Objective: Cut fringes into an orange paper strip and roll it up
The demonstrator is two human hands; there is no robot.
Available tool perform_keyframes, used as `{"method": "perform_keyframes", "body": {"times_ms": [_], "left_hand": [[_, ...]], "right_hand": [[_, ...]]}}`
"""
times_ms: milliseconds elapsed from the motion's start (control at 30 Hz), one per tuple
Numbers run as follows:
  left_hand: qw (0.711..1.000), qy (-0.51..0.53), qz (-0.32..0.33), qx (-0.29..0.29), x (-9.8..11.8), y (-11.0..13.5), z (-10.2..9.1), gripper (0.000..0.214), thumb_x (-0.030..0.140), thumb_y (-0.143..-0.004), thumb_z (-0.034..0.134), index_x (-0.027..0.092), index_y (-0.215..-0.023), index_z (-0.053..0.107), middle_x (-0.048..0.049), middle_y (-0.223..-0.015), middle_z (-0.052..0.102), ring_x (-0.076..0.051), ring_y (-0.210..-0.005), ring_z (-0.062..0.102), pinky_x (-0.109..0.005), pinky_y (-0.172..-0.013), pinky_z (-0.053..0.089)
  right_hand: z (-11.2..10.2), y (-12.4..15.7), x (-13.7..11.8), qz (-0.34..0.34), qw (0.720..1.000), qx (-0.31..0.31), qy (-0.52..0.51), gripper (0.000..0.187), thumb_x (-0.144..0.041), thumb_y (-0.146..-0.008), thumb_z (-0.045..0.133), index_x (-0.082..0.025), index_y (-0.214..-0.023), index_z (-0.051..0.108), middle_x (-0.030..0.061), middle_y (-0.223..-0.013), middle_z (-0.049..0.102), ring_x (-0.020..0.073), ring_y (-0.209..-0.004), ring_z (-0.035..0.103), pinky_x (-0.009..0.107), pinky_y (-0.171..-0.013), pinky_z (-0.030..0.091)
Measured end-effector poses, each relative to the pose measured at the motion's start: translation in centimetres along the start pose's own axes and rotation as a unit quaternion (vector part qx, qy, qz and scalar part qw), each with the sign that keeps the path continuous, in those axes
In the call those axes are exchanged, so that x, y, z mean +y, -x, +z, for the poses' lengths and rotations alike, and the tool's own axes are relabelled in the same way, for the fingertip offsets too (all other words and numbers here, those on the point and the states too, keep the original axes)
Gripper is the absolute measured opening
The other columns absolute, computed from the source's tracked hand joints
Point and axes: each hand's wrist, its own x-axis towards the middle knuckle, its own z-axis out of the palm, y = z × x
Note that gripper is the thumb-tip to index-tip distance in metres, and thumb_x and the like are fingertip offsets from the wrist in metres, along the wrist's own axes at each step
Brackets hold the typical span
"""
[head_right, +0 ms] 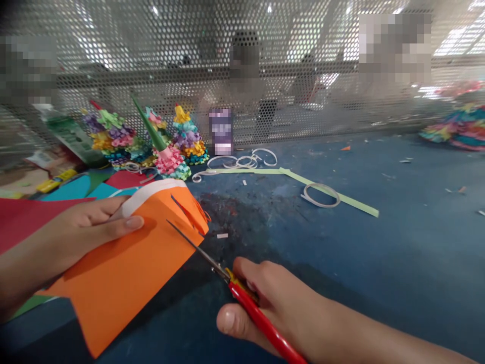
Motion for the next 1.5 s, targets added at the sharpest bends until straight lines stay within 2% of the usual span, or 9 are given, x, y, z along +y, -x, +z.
{"method": "perform_keyframes", "body": {"times_ms": [167, 333, 533, 733, 900, 1067, 1200, 1367, 1500], "left_hand": [[1.000, -0.005, -0.002, 0.017, 0.3, 0.0, 0.3, 0.049, 0.051, -0.066, 0.071, 0.023, -0.105, 0.057, -0.0002, -0.079, 0.073, -0.022, -0.068, 0.071, -0.024, -0.054, 0.054], [1.000, 0.002, 0.011, 0.010, -0.1, -0.2, 0.1, 0.045, 0.050, -0.066, 0.071, 0.021, -0.098, 0.057, -0.0011, -0.079, 0.073, -0.021, -0.065, 0.070, -0.023, -0.051, 0.053], [1.000, 0.021, 0.005, -0.015, -0.3, -0.1, 0.1, 0.053, 0.054, -0.067, 0.070, 0.025, -0.109, 0.056, -0.0004, -0.079, 0.073, -0.024, -0.066, 0.070, -0.027, -0.051, 0.054], [0.997, 0.034, -0.005, -0.063, -0.3, 0.3, 0.6, 0.040, 0.051, -0.074, 0.068, 0.023, -0.102, 0.057, 0.0004, -0.079, 0.073, -0.023, -0.068, 0.071, -0.026, -0.055, 0.055], [0.992, 0.060, 0.017, -0.109, -1.4, -0.2, 0.7, 0.037, 0.047, -0.075, 0.069, 0.024, -0.100, 0.057, 0.0005, -0.083, 0.073, -0.023, -0.073, 0.071, -0.025, -0.055, 0.056], [0.993, 0.060, 0.019, -0.095, -1.8, 0.0, 0.5, 0.040, 0.047, -0.075, 0.068, 0.025, -0.105, 0.056, 0.0014, -0.085, 0.073, -0.024, -0.072, 0.072, -0.028, -0.054, 0.058], [0.996, 0.037, 0.027, -0.076, -1.7, 0.1, 0.3, 0.041, 0.047, -0.074, 0.068, 0.026, -0.107, 0.056, 0.0020, -0.083, 0.073, -0.025, -0.073, 0.071, -0.028, -0.054, 0.058], [0.992, 0.039, 0.033, -0.118, -1.8, 0.1, 0.4, 0.033, 0.045, -0.078, 0.066, 0.026, -0.104, 0.058, 0.0027, -0.084, 0.073, -0.023, -0.074, 0.071, -0.026, -0.055, 0.057], [0.988, 0.021, 0.053, -0.140, -1.9, 0.1, 0.6, 0.029, 0.044, -0.080, 0.065, 0.025, -0.100, 0.058, 0.0030, -0.080, 0.072, -0.021, -0.072, 0.071, -0.024, -0.054, 0.056]], "right_hand": [[0.8, -0.5, 1.3, 0.019, 0.999, -0.010, -0.037, 0.041, -0.058, -0.082, 0.056, -0.018, -0.083, 0.046, -0.0053, -0.066, 0.042, 0.0058, -0.052, 0.032, 0.016, -0.043, 0.028], [1.2, -0.7, 1.4, 0.067, 0.989, -0.017, -0.134, 0.048, -0.063, -0.091, 0.031, -0.019, -0.078, 0.046, -0.0053, -0.060, 0.043, 0.0060, -0.048, 0.040, 0.016, -0.043, 0.034], [0.8, -0.2, 0.6, 0.021, 0.998, -0.014, -0.050, 0.042, -0.060, -0.084, 0.052, -0.018, -0.082, 0.044, -0.0050, -0.066, 0.040, 0.0056, -0.050, 0.034, 0.016, -0.041, 0.029], [0.7, 0.5, -0.8, 0.004, 1.000, 0.016, -0.006, 0.050, -0.067, -0.082, 0.047, -0.017, -0.081, 0.049, -0.0006, -0.071, 0.044, 0.0102, -0.060, 0.036, 0.019, -0.048, 0.036], [1.1, 0.6, -0.6, 0.006, 1.000, 0.021, -0.016, 0.049, -0.067, -0.082, 0.048, -0.017, -0.083, 0.050, -0.0010, -0.069, 0.044, 0.0112, -0.062, 0.038, 0.019, -0.048, 0.036], [1.4, 0.1, -0.3, 0.036, 0.998, 0.018, -0.042, 0.045, -0.063, -0.086, 0.045, -0.018, -0.078, 0.045, -0.0045, -0.063, 0.039, 0.0077, -0.053, 0.031, 0.018, -0.043, 0.027], [1.0, -0.2, -0.6, 0.071, 0.997, 0.003, -0.021, 0.046, -0.062, -0.082, 0.054, -0.019, -0.072, 0.042, -0.0067, -0.060, 0.035, 0.0056, -0.048, 0.029, 0.018, -0.041, 0.022], [1.1, 0.2, -0.2, 0.008, 0.999, 0.015, -0.028, 0.043, -0.060, -0.083, 0.053, -0.018, -0.077, 0.045, -0.0036, -0.067, 0.040, 0.0079, -0.054, 0.032, 0.018, -0.042, 0.026], [1.5, 0.0, 0.2, 0.011, 0.999, 0.030, -0.032, 0.041, -0.058, -0.086, 0.051, -0.017, -0.082, 0.049, -0.0025, -0.068, 0.041, 0.0088, -0.057, 0.034, 0.018, -0.044, 0.031]]}}
